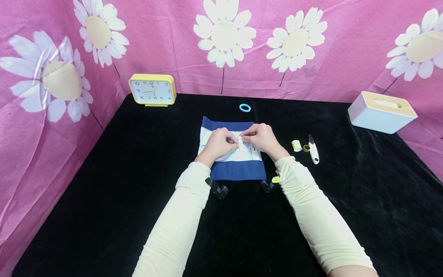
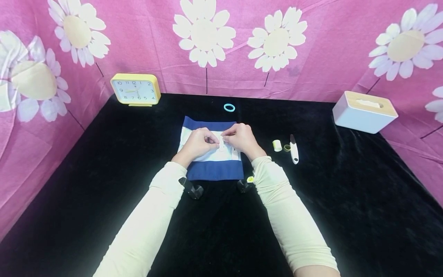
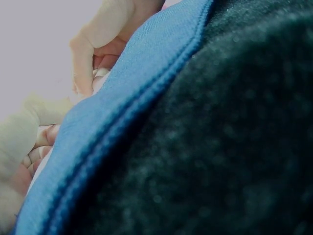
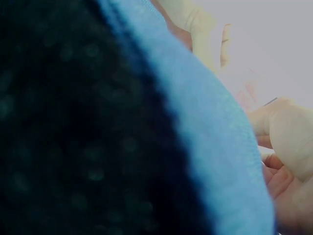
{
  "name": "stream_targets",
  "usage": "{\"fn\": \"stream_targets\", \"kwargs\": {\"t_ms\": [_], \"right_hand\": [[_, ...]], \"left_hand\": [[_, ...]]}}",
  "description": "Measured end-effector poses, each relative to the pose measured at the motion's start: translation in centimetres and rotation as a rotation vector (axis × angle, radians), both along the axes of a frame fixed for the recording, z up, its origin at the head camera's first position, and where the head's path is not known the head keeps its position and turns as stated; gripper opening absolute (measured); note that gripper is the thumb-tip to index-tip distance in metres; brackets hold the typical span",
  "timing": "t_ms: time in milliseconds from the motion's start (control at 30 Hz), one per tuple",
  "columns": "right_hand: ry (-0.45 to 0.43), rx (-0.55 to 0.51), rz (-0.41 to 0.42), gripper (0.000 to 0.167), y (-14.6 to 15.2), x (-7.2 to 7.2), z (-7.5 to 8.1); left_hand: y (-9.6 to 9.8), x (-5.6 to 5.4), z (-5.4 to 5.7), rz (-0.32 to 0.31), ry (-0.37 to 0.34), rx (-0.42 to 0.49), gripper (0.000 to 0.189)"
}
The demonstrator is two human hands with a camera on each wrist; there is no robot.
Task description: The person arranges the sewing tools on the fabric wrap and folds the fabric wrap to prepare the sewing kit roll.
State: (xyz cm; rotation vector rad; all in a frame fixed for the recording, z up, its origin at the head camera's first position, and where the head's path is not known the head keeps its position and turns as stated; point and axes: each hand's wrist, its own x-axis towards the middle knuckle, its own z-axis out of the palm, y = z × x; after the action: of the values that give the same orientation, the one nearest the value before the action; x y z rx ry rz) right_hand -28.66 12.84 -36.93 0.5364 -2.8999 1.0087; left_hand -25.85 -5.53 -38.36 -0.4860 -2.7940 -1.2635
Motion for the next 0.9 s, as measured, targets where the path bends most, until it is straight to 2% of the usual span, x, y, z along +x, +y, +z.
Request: {"fn": "stream_targets", "kwargs": {"t_ms": [900], "right_hand": [[-0.035, -0.019, -0.001, 0.014, 0.05, 0.27, -0.02]], "left_hand": [[0.07, 0.05, 0.0, -0.001, -0.003, 0.005, 0.008]]}}
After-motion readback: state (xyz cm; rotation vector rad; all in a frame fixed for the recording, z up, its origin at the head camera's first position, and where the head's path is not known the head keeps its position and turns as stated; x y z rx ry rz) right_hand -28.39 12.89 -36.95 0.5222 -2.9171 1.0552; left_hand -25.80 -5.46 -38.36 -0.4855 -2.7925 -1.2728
